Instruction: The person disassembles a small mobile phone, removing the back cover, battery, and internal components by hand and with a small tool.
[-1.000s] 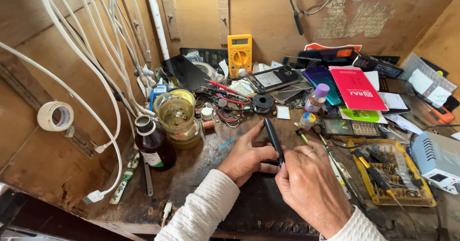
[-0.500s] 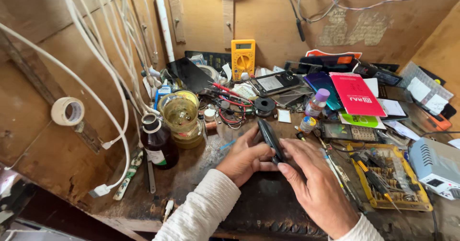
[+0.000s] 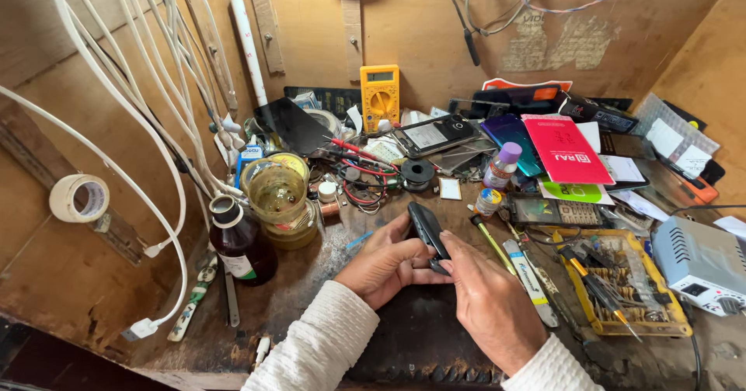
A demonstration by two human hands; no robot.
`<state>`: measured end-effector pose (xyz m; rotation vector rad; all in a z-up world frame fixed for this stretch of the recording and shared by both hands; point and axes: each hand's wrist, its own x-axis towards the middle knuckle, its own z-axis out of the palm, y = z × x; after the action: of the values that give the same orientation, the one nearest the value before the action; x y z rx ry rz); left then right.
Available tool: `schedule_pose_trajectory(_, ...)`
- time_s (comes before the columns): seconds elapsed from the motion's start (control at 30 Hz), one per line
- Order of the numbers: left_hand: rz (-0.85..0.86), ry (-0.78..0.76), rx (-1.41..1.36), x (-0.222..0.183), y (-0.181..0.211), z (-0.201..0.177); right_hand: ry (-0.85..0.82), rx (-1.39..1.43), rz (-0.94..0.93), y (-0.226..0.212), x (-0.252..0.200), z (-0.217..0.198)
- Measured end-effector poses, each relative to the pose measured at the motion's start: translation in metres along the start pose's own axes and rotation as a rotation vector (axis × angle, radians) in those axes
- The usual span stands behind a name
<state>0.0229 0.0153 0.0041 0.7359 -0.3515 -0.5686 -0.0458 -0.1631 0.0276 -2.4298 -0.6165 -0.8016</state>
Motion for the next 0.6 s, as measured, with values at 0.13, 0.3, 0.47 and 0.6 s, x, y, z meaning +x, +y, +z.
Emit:
schedule_pose_trajectory(0.13, -0.015, -0.004, -0.006, 0.0004, -0.0013, -0.0025, 0.018, -0.057, -0.013, 0.0012, -0.0037, 0.0064)
schedule_pose_trajectory(0.3, -0.031, 0.017, -0.013, -0.0004, -0.0003, 0.0001, 0.01, -0.071, 0.053, 0.0001, -0.0047, 0.0092)
schedule_pose_trajectory(0.47, -0.015, 0.011, -0.026, -0.0005, -0.0019, -0.0023, 0.036, -0.001, 0.075, -0.0055, -0.0046, 0.0085)
schedule_pose_trajectory(0.6, -0.002, 0.034, -0.016, 0.0018, -0.0059, -0.0027, 0.059, 0.085, 0.091, -0.0075, -0.0074, 0.002)
